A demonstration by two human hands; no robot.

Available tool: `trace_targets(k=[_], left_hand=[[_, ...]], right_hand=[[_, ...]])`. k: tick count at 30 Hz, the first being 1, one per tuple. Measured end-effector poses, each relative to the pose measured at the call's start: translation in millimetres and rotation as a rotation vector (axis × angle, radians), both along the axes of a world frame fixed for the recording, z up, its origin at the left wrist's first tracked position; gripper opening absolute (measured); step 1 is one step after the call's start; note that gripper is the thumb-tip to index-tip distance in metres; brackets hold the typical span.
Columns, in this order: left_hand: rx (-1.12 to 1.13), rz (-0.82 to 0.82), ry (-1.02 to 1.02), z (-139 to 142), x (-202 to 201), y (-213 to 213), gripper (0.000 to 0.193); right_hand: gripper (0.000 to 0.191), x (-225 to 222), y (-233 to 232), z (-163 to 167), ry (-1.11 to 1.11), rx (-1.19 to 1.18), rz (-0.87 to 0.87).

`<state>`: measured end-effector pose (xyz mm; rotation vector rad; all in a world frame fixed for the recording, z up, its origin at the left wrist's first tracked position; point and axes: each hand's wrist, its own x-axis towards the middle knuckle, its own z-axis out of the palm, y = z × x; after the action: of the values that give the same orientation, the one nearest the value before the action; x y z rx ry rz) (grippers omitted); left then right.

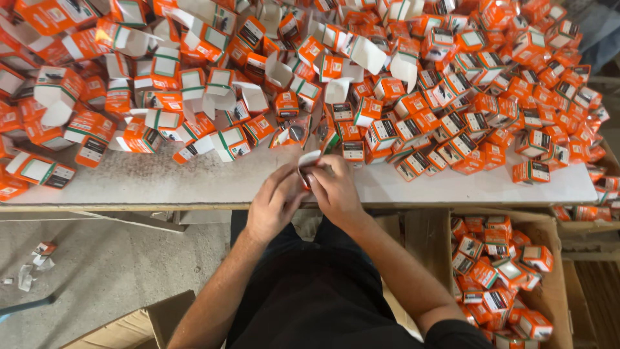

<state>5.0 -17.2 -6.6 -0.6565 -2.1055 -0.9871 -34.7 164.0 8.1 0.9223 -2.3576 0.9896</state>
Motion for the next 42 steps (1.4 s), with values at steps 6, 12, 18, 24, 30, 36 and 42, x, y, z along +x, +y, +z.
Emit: trace_targets(k=[6, 12, 18, 24, 30, 36, 42], left_hand=[[-0.182, 0.108, 0.125, 9.3, -0.8, 1.8, 0.053], [-0.243, 0.115, 0.088, 11.3, -1.0, 9.4, 0.051], [-0.138, 0.084, 0.012, 11.7, 0.0, 8.5, 0.045], [-0.083, 0.062, -0.049, 15.6, -0.7, 13.0, 0.041], [-0.067, 0.003, -0.15, 12.7, -6.4, 9.7, 0.035], [-0.009, 0.008, -0.157, -1.5, 2.5, 8.2, 0.036], [0.081, -0.085, -0.166, -2.3, 1.8, 2.8, 0.039]], right_hand=[[0.033, 4.0, 1.5, -2.7, -0.021, -0.165, -0.067], [0.036, 8.0, 5.6, -3.1, -0.174, -0.296, -0.105], [0.034, 11.9, 5.9, -10.8, -0.059, -0.224, -0.082], [0.034, 14.9, 4.8, -12.4, 0.104, -0.111, -0.088], [0.033, 10.2, 8.2, 4.6, -0.031, -0.093, 0.028], [0.029, 7.4, 11.7, 7.4, -0.131, -0.064, 0.14], [0.022, 3.5, 15.7, -14.9, -0.182, -0.212, 0.174]])
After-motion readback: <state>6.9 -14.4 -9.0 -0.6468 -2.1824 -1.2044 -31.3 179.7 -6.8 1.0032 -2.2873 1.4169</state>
